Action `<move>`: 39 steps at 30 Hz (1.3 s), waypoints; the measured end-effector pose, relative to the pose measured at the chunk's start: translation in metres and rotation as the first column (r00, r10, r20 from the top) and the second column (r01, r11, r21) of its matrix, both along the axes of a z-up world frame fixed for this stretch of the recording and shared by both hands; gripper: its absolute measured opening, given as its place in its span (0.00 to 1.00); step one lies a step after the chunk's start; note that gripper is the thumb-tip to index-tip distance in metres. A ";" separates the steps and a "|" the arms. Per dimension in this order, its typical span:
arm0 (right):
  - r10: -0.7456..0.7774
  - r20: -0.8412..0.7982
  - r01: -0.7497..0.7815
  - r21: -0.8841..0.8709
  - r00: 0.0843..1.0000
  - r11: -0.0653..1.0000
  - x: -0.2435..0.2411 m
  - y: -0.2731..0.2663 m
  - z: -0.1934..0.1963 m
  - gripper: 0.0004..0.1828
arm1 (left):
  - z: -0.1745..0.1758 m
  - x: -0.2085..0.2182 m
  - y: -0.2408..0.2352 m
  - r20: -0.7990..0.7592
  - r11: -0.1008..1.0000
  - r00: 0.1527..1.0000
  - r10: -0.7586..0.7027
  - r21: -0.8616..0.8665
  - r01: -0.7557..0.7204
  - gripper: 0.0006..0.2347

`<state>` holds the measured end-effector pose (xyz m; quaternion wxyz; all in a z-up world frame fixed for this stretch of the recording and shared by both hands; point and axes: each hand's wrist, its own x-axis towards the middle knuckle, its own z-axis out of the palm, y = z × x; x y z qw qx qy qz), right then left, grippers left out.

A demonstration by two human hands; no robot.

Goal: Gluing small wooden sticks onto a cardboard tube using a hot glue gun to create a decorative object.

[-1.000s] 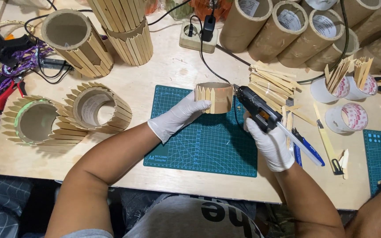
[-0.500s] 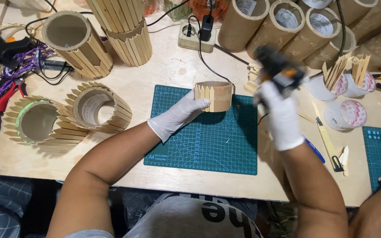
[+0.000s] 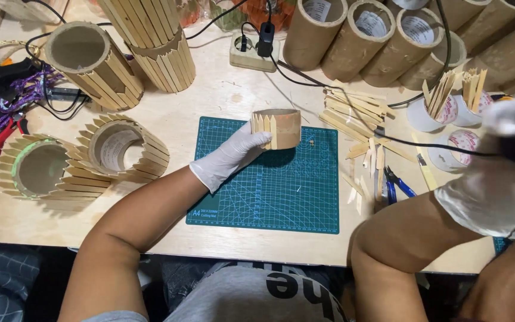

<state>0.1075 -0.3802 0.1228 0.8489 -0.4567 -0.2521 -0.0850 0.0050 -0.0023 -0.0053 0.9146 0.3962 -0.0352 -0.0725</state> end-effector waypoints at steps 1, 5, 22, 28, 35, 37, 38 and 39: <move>-0.001 -0.002 0.001 -0.002 1.000 1.000 -0.014 0.019 0.017 0.16 | 0.012 -0.002 -0.002 -0.002 1.000 1.000 -0.001 -0.002 0.001 0.41; 0.035 0.223 0.123 -0.654 0.974 0.746 -0.027 0.059 0.056 0.26 | 0.081 -0.012 0.001 0.036 0.990 0.999 0.036 0.135 -0.041 0.40; 0.069 0.409 0.364 -0.868 0.910 0.339 -0.049 0.116 0.075 0.12 | 0.178 0.001 0.032 0.210 0.887 0.926 0.313 0.284 -0.364 0.36; 0.142 0.199 0.087 -0.822 0.970 0.564 -0.056 0.133 0.073 0.14 | 0.195 -0.013 0.031 0.210 0.888 0.943 0.259 0.333 -0.318 0.45; 0.169 0.152 0.004 -0.754 0.974 0.657 -0.039 0.124 0.044 0.20 | 0.188 -0.017 0.034 0.191 0.894 0.937 0.292 0.294 -0.338 0.42; 0.212 0.229 0.051 -0.783 0.950 0.620 -0.030 0.126 0.045 0.21 | 0.193 -0.015 0.033 0.202 0.884 0.927 0.314 0.295 -0.364 0.41; 0.207 0.277 0.108 -0.804 0.938 0.585 -0.030 0.128 0.048 0.16 | 0.195 -0.015 0.033 0.225 0.886 0.928 0.298 0.296 -0.356 0.43; 0.204 0.314 0.158 -0.822 0.927 0.548 -0.034 0.129 0.048 0.13 | 0.196 -0.017 0.031 0.237 0.889 0.930 0.280 0.301 -0.344 0.45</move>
